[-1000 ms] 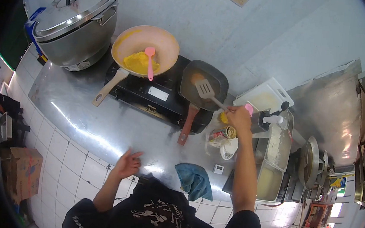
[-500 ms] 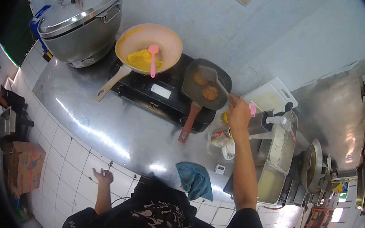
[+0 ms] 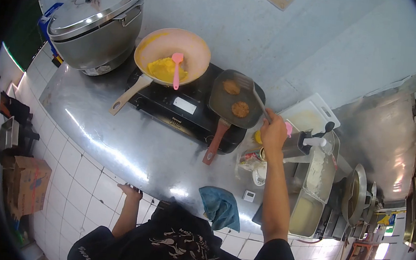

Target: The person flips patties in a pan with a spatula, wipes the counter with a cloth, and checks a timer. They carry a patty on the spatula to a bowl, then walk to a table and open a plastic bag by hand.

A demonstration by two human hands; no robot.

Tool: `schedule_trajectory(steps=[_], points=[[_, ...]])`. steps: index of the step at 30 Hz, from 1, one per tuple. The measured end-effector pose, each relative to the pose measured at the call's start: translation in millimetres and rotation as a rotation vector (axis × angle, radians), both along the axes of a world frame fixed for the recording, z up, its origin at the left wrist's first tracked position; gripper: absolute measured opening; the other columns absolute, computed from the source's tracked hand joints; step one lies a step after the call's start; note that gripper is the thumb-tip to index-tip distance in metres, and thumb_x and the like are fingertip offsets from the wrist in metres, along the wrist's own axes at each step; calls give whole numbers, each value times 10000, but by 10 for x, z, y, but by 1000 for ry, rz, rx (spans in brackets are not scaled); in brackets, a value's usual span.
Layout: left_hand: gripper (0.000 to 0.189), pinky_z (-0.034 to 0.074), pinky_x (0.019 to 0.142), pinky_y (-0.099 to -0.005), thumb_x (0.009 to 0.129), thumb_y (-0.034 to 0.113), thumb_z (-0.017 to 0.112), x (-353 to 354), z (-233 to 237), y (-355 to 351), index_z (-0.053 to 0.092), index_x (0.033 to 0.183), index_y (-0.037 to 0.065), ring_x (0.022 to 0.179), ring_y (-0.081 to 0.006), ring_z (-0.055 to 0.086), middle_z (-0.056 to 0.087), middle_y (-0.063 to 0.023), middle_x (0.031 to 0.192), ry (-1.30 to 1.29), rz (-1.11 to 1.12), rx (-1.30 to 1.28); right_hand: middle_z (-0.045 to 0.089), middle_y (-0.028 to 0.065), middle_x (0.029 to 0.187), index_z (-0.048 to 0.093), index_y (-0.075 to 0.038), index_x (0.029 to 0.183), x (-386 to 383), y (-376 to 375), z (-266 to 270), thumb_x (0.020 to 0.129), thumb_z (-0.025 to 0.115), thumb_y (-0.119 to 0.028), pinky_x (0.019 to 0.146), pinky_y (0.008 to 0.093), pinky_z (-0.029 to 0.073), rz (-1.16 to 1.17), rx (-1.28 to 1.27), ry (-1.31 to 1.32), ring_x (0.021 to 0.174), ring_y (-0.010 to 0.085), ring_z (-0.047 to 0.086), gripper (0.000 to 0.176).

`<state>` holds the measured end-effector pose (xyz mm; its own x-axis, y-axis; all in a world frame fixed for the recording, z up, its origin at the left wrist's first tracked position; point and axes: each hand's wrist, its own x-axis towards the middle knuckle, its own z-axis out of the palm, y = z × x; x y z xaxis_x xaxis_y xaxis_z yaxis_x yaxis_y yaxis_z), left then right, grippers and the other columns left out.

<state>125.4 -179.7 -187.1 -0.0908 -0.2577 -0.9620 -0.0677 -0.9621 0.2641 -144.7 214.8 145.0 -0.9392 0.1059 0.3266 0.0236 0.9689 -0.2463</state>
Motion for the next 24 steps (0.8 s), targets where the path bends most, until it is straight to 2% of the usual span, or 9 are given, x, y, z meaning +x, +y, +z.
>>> schedule_trajectory(steps=[2, 3, 5, 8, 11, 17, 21, 24], points=[[1009, 241, 1150, -507, 867, 812, 120, -26, -118, -8, 217, 1541, 67, 1458, -328, 242, 234, -160, 1593, 352, -61, -39, 670, 189, 1000, 677, -148, 1196, -40, 3, -17, 838, 663, -107, 806, 453, 498, -34, 4, -3, 947, 374, 642, 361], [1009, 241, 1150, -507, 867, 812, 120, -49, -85, 0, 217, 1541, 67, 1458, -328, 242, 234, -160, 1593, 351, -67, -41, 674, 194, 982, 673, -153, 1202, -68, 2, -62, 845, 658, -112, 801, 460, 500, 9, 0, 6, 936, 381, 645, 359], [967, 95, 1211, -487, 898, 750, -18, -133, -21, 29, 206, 1547, 68, 1490, -349, 137, 174, -127, 1621, 431, 58, -13, 678, 200, 965, 669, -158, 1208, -108, 47, -107, 853, 653, -116, 797, 467, 501, 44, -10, 18, 925, 388, 648, 358], [931, 124, 1209, -474, 924, 715, 6, -107, 54, 82, 205, 1543, 49, 1484, -340, 169, 201, -140, 1611, 380, 52, -6, 684, 210, 952, 672, -165, 1204, -142, 40, -79, 862, 651, -131, 792, 479, 505, -26, -37, -43, 922, 398, 651, 345], [916, 171, 1202, -468, 942, 692, 40, -224, 426, 235, 210, 1532, 12, 1470, -346, 210, 215, -160, 1602, 272, 33, -90, 684, 222, 955, 669, -165, 1207, -124, -13, -133, 860, 657, -145, 788, 482, 508, 12, -15, -22, 922, 411, 652, 348], [888, 225, 1194, -476, 965, 657, 89, -248, 348, 228, 224, 1513, -29, 1444, -360, 265, 260, -173, 1580, 177, 116, -70, 685, 229, 884, 672, -164, 1212, -13, 44, -33, 848, 664, -156, 782, 480, 512, 61, -107, -113, 894, 418, 654, 364], [878, 238, 1193, -478, 972, 646, 97, -219, 294, 212, 232, 1506, -37, 1435, -363, 284, 275, -173, 1572, 167, 74, -87, 688, 209, 859, 693, -172, 1186, 220, -15, 427, 853, 656, -162, 764, 471, 514, 52, -38, -232, 869, 390, 663, 336], [870, 281, 1176, -484, 976, 640, 102, -238, 301, 225, 242, 1502, -39, 1413, -368, 327, 307, -175, 1555, 152, 91, -94, 693, 197, 866, 691, -177, 1192, 278, 43, 507, 849, 665, -166, 757, 453, 514, 36, -17, -250, 833, 373, 670, 344]])
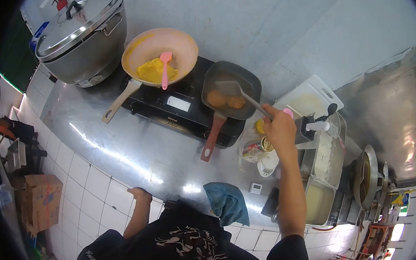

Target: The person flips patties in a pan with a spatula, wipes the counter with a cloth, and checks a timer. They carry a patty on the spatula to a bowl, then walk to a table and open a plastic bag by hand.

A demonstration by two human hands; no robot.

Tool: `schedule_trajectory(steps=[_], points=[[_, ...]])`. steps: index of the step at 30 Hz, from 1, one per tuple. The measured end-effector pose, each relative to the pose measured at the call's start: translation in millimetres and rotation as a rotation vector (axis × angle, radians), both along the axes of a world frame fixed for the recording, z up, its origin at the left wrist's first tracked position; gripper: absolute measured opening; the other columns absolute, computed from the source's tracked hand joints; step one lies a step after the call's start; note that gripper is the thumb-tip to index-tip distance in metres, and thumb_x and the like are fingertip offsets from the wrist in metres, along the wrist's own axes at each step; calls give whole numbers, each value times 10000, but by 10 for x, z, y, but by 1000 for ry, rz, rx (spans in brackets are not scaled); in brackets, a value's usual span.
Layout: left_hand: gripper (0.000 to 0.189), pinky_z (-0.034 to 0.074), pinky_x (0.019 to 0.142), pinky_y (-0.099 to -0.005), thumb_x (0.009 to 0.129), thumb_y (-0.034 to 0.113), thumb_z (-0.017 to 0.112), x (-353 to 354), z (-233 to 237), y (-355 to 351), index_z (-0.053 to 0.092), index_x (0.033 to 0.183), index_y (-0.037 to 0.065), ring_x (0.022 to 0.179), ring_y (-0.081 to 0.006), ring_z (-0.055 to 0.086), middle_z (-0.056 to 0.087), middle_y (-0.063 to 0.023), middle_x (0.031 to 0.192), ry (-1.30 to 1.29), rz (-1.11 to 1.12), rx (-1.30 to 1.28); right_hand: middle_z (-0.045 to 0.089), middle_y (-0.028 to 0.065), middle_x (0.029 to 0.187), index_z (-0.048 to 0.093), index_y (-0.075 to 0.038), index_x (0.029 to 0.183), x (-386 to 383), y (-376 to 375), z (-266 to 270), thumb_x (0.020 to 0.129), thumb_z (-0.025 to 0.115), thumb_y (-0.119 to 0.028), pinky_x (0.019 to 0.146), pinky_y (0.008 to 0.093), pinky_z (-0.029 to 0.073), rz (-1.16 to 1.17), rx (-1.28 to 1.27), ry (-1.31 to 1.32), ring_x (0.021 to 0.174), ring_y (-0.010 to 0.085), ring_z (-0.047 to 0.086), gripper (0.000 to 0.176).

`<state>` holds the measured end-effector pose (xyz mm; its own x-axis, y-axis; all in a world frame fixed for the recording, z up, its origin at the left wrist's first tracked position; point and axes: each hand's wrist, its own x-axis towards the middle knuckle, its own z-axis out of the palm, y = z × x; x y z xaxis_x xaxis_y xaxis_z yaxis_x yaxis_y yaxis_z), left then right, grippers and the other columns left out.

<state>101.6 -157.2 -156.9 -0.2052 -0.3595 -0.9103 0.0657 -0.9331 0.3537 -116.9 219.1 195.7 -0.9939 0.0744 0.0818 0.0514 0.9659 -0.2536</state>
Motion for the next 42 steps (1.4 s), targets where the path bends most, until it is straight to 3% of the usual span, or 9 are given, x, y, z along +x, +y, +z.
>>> schedule_trajectory(steps=[8, 17, 26, 28, 31, 42], points=[[826, 369, 1130, -480, 985, 601, 174, -48, 176, 36, 309, 1469, -55, 1340, -367, 440, 402, -177, 1497, -109, 11, -43, 678, 197, 849, 694, -165, 1177, 198, -144, -154, 840, 636, -127, 741, 492, 508, 22, 31, 19, 822, 404, 652, 344], [807, 397, 1112, -481, 994, 577, 203, -64, 190, 25, 332, 1447, -78, 1298, -371, 487, 455, -178, 1455, -195, -11, -58, 685, 218, 862, 684, -161, 1187, -371, -118, -537, 843, 642, -146, 725, 501, 512, -13, -24, 182, 830, 423, 656, 347], [816, 392, 1113, -510, 992, 580, 206, -65, 198, 50, 308, 1454, -84, 1309, -386, 473, 405, -189, 1490, -205, 5, -107, 688, 218, 874, 694, -166, 1162, -70, -3, -11, 823, 658, -133, 735, 489, 516, 68, 70, 87, 837, 410, 664, 342], [815, 390, 1115, -512, 991, 578, 204, -94, 323, 71, 305, 1455, -86, 1312, -389, 470, 401, -193, 1492, -220, 9, -107, 689, 215, 886, 699, -159, 1149, 50, 108, 91, 813, 662, -123, 753, 488, 512, 53, 83, 180, 853, 400, 664, 340], [815, 391, 1115, -513, 991, 575, 202, -109, 324, 86, 303, 1453, -88, 1311, -394, 470, 397, -199, 1494, -261, 3, -110, 700, 201, 969, 702, -182, 1178, 267, 136, 279, 839, 663, -154, 810, 471, 513, -54, 108, 106, 924, 399, 660, 343], [787, 423, 1091, -507, 998, 559, 195, -77, 197, 45, 301, 1462, -68, 1294, -395, 485, 425, -196, 1470, -221, -31, -98, 675, 208, 869, 669, -124, 1177, -204, 135, -318, 827, 630, -110, 726, 493, 506, -30, 150, 177, 840, 404, 657, 353]])
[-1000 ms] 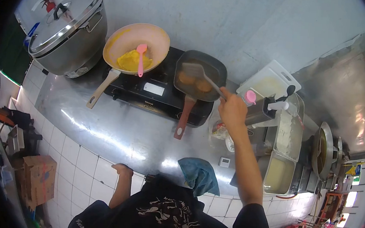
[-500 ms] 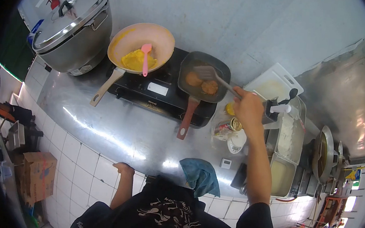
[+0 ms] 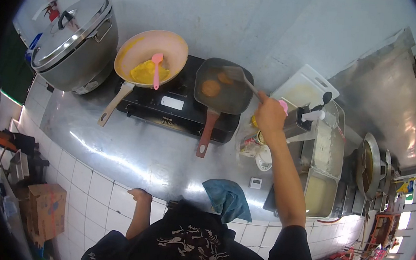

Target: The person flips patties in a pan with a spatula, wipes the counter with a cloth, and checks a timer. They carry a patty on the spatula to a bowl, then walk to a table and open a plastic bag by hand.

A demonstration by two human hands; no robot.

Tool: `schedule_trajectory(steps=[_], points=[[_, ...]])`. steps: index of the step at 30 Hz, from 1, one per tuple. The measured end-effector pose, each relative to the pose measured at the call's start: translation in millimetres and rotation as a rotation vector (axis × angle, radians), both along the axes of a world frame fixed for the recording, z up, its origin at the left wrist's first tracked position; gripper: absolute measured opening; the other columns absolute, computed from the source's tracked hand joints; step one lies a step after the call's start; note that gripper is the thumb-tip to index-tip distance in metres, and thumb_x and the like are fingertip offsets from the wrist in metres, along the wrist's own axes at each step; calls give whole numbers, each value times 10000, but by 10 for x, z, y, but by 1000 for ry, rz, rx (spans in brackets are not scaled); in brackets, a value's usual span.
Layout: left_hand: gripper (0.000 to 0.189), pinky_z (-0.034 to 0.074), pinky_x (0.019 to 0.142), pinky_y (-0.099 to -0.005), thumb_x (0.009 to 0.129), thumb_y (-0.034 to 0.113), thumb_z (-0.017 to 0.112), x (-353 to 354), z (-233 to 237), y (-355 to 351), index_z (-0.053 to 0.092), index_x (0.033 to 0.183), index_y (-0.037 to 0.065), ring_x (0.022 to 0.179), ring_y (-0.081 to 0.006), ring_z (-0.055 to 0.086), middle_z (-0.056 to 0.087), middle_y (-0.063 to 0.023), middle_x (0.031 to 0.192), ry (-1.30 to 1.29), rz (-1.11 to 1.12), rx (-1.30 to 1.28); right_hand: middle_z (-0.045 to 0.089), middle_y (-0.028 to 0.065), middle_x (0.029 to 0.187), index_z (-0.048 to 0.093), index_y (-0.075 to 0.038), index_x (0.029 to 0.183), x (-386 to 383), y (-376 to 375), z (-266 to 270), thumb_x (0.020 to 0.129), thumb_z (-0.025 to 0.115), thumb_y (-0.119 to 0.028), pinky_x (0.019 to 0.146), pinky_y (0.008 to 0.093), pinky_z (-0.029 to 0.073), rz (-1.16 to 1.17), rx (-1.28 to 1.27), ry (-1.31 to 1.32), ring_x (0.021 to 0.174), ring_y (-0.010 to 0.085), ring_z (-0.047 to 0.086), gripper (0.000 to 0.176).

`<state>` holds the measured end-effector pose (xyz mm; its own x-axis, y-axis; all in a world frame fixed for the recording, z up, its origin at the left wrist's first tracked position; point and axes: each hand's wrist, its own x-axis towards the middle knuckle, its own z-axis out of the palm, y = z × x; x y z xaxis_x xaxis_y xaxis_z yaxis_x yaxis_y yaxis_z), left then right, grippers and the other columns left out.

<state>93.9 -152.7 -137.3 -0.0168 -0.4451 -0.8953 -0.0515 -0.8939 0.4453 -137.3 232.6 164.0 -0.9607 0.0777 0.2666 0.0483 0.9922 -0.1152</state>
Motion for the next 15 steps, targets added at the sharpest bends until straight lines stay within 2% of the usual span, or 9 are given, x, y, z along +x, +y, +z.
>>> schedule_trajectory(steps=[4, 8, 10, 15], points=[[785, 422, 1093, -507, 1001, 557, 194, -38, 8, 5, 288, 1466, -68, 1301, -394, 476, 424, -190, 1471, 67, 40, -7, 663, 215, 864, 663, -100, 1175, -47, -154, 59, 835, 627, -94, 708, 501, 489, 108, -80, 111, 827, 398, 650, 342], [780, 413, 1099, -514, 1004, 550, 191, -21, 92, 19, 283, 1468, -70, 1316, -390, 460, 414, -190, 1479, 10, 31, -8, 658, 217, 860, 669, -111, 1177, 152, -306, 88, 839, 627, -101, 712, 505, 488, 172, -145, 83, 834, 401, 647, 340], [781, 407, 1104, -516, 1004, 550, 189, 5, 71, 11, 283, 1468, -71, 1318, -390, 458, 412, -190, 1481, 27, 26, -9, 658, 213, 854, 683, -132, 1174, 258, -335, 70, 839, 635, -112, 715, 509, 490, 127, -99, -64, 836, 401, 647, 339], [789, 390, 1117, -509, 1001, 554, 187, -46, 133, 34, 285, 1468, -73, 1321, -388, 456, 411, -190, 1483, 6, 40, -4, 665, 204, 869, 686, -160, 1184, 397, -118, 273, 853, 631, -140, 734, 511, 502, 9, -52, -144, 854, 400, 651, 336]])
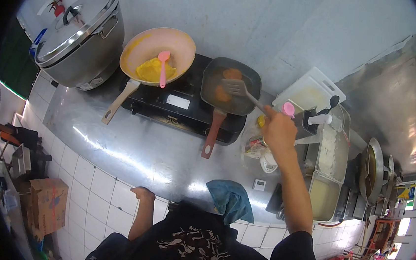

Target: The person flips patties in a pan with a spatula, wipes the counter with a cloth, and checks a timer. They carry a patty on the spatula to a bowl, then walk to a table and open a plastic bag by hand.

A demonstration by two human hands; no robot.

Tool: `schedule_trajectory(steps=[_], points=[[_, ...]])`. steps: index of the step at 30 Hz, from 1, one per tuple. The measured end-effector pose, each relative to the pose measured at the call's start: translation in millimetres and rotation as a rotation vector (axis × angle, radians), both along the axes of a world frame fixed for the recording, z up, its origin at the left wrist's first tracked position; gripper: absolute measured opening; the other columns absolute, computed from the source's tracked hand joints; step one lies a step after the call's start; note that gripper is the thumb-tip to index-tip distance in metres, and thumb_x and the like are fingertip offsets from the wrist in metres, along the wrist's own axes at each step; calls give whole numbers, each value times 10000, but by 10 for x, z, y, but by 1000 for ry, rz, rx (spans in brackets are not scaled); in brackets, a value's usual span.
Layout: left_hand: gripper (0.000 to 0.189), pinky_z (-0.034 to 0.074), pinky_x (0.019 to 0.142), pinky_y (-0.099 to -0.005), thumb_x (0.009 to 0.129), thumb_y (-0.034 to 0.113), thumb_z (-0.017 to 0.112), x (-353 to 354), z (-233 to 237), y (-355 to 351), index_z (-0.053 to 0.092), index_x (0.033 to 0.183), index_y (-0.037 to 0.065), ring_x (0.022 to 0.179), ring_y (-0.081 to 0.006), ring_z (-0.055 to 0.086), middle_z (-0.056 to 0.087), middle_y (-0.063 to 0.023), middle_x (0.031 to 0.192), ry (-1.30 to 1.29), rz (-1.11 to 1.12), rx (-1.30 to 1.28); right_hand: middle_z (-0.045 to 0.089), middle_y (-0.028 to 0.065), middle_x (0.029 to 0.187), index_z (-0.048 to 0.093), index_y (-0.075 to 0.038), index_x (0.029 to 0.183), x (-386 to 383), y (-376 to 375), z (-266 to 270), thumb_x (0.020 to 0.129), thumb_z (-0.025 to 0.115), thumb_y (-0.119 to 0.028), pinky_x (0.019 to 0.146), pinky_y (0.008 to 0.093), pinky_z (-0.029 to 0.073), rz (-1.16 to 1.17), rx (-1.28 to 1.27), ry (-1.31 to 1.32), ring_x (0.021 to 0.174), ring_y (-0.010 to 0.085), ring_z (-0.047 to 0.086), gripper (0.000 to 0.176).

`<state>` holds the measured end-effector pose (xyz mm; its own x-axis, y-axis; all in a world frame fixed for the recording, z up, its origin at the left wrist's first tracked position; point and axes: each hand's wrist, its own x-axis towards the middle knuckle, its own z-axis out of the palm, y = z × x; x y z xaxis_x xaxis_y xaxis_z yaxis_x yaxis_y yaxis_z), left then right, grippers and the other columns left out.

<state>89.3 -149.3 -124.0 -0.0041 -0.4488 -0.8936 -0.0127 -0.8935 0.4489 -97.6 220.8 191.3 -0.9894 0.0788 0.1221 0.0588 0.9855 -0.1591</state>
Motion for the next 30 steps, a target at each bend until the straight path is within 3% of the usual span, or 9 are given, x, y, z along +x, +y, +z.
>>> schedule_trajectory(steps=[2, 7, 13, 22, 26, 30], points=[[789, 389, 1119, -506, 999, 554, 197, -33, 121, 27, 289, 1466, -75, 1311, -389, 468, 417, -191, 1479, -92, -19, -20, 668, 202, 876, 682, -163, 1188, -22, 90, 27, 858, 627, -146, 740, 511, 506, -50, 2, -23, 863, 398, 653, 336], [774, 416, 1094, -516, 999, 542, 210, 3, 74, 10, 304, 1457, -74, 1285, -396, 492, 433, -193, 1466, -57, -29, -13, 670, 203, 863, 670, -152, 1194, -369, 111, -150, 857, 623, -131, 735, 508, 511, -31, 32, 192, 834, 407, 658, 341], [766, 452, 1061, -521, 993, 551, 237, -19, 40, 18, 335, 1445, -59, 1242, -392, 533, 475, -187, 1432, -23, 7, -7, 680, 212, 841, 690, -142, 1176, -583, 14, -495, 831, 657, -120, 713, 484, 508, 38, -23, 194, 805, 398, 661, 348], [769, 452, 1061, -515, 1000, 551, 215, 39, -111, -15, 331, 1447, -65, 1263, -390, 513, 464, -184, 1441, 1, -4, 5, 690, 195, 844, 706, -153, 1157, -175, -18, 197, 825, 631, -101, 739, 492, 516, 51, 36, 73, 832, 382, 669, 345], [773, 444, 1070, -517, 1001, 551, 205, 15, -14, -4, 331, 1446, -70, 1272, -393, 505, 457, -187, 1445, -21, -9, 4, 695, 194, 848, 715, -158, 1143, 78, 125, 255, 814, 633, -95, 752, 490, 520, 32, 2, 137, 833, 388, 670, 345], [776, 437, 1078, -510, 1002, 550, 204, -5, 39, 20, 325, 1448, -74, 1283, -391, 496, 452, -190, 1448, -45, -5, -21, 694, 204, 874, 712, -166, 1151, 201, 215, 117, 824, 641, -109, 763, 493, 521, -55, 45, 10, 843, 398, 669, 339]])
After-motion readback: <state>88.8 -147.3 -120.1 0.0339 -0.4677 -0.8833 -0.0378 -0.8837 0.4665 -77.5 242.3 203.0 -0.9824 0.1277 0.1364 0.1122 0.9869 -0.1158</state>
